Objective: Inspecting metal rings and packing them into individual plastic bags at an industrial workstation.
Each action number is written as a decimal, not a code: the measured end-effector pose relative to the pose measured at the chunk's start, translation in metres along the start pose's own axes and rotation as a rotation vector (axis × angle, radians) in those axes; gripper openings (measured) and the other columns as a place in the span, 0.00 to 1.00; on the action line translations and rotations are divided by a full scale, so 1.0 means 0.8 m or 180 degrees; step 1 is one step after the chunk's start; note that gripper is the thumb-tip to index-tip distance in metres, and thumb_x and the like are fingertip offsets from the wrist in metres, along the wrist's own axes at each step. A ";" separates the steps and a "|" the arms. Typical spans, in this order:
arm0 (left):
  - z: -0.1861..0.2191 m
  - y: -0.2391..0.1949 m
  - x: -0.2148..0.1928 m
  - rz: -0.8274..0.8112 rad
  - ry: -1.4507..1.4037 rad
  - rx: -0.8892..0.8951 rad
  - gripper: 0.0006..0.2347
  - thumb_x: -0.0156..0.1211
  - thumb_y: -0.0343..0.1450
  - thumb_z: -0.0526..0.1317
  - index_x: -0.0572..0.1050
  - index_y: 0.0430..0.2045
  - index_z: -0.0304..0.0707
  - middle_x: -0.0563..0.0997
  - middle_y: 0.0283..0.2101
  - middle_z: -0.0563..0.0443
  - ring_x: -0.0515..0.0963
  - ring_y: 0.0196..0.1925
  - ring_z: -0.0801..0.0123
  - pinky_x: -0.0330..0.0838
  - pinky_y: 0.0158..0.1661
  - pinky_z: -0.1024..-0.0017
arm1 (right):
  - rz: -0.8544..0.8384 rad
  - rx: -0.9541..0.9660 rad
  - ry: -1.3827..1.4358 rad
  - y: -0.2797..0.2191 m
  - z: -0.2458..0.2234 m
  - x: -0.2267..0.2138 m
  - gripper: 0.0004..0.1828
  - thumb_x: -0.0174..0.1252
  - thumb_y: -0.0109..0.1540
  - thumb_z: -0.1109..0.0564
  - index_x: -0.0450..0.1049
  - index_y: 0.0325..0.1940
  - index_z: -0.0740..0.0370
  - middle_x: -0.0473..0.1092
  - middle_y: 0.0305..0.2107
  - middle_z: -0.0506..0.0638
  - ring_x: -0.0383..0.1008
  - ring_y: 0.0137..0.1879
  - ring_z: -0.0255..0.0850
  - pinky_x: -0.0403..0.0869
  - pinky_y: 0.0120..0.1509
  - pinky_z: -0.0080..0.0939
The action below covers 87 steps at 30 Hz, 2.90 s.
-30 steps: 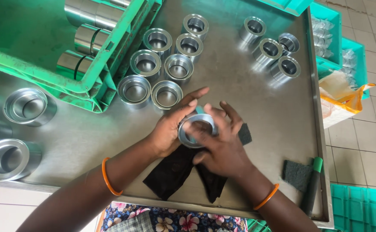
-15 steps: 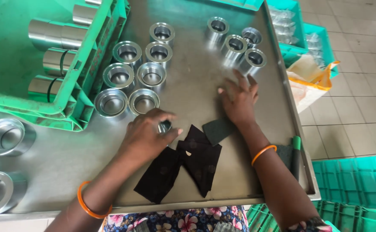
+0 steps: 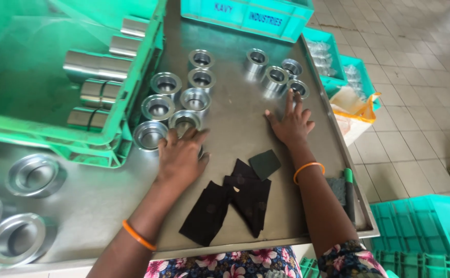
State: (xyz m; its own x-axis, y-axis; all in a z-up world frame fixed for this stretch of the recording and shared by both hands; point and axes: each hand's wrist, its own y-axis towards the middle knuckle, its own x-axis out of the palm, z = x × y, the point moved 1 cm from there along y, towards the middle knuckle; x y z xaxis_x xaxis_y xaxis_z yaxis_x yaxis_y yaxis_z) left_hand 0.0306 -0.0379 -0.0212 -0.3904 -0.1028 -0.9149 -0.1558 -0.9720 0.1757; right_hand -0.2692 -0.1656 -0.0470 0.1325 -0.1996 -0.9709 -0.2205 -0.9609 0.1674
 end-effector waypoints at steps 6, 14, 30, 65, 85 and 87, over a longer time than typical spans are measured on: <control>-0.014 0.012 0.014 0.0314 -0.0063 0.0565 0.35 0.69 0.63 0.49 0.62 0.68 0.51 0.74 0.58 0.52 0.66 0.58 0.45 0.60 0.56 0.45 | 0.0385 -0.0270 0.0447 -0.001 0.034 0.012 0.41 0.69 0.56 0.39 0.63 0.70 0.49 0.55 0.63 0.57 0.55 0.67 0.65 0.61 0.64 0.70; -0.022 0.023 0.011 0.0872 -0.0042 0.0783 0.35 0.71 0.59 0.52 0.67 0.63 0.48 0.73 0.59 0.49 0.65 0.60 0.48 0.59 0.54 0.45 | 0.0876 -0.0821 0.0592 0.018 0.052 0.044 0.20 0.67 0.61 0.53 0.69 0.53 0.56 0.69 0.51 0.52 0.71 0.56 0.58 0.67 0.61 0.58; 0.038 -0.004 0.036 -0.0162 -0.4278 0.0940 0.12 0.63 0.74 0.36 0.72 0.49 0.34 0.74 0.48 0.48 0.74 0.55 0.69 0.67 0.58 0.69 | -0.0477 -0.2420 0.3562 -0.109 -0.087 -0.045 0.22 0.50 0.65 0.73 0.74 0.61 0.63 0.77 0.54 0.52 0.79 0.59 0.39 0.78 0.63 0.40; 0.045 -0.017 -0.006 0.0317 -0.3777 0.1184 0.12 0.67 0.71 0.32 0.73 0.47 0.31 0.74 0.49 0.47 0.77 0.52 0.66 0.71 0.55 0.70 | -0.1176 -0.2038 0.3355 -0.126 -0.099 -0.078 0.26 0.59 0.59 0.69 0.70 0.63 0.60 0.73 0.47 0.53 0.76 0.52 0.42 0.75 0.55 0.38; 0.044 -0.018 -0.007 0.0501 -0.3464 0.1342 0.18 0.73 0.68 0.35 0.72 0.48 0.30 0.76 0.50 0.44 0.78 0.52 0.62 0.73 0.54 0.68 | -0.0383 -0.2318 0.3173 -0.140 -0.106 -0.089 0.30 0.61 0.58 0.69 0.68 0.64 0.62 0.70 0.48 0.54 0.75 0.53 0.44 0.74 0.59 0.40; 0.041 -0.017 -0.001 0.0583 -0.3350 0.1288 0.17 0.72 0.69 0.36 0.72 0.47 0.31 0.76 0.49 0.45 0.78 0.53 0.63 0.73 0.54 0.68 | -0.1298 -0.2544 0.3539 -0.129 -0.096 -0.073 0.25 0.58 0.62 0.72 0.70 0.63 0.63 0.68 0.57 0.58 0.73 0.61 0.48 0.72 0.64 0.44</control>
State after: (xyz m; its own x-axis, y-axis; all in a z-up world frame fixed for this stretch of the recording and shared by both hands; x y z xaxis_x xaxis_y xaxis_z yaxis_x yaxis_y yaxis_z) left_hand 0.0033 -0.0180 -0.0107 -0.9744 0.1773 -0.1384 -0.2245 -0.8018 0.5538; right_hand -0.1805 -0.0697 0.0058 0.8111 0.4273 -0.3995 0.5615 -0.7603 0.3267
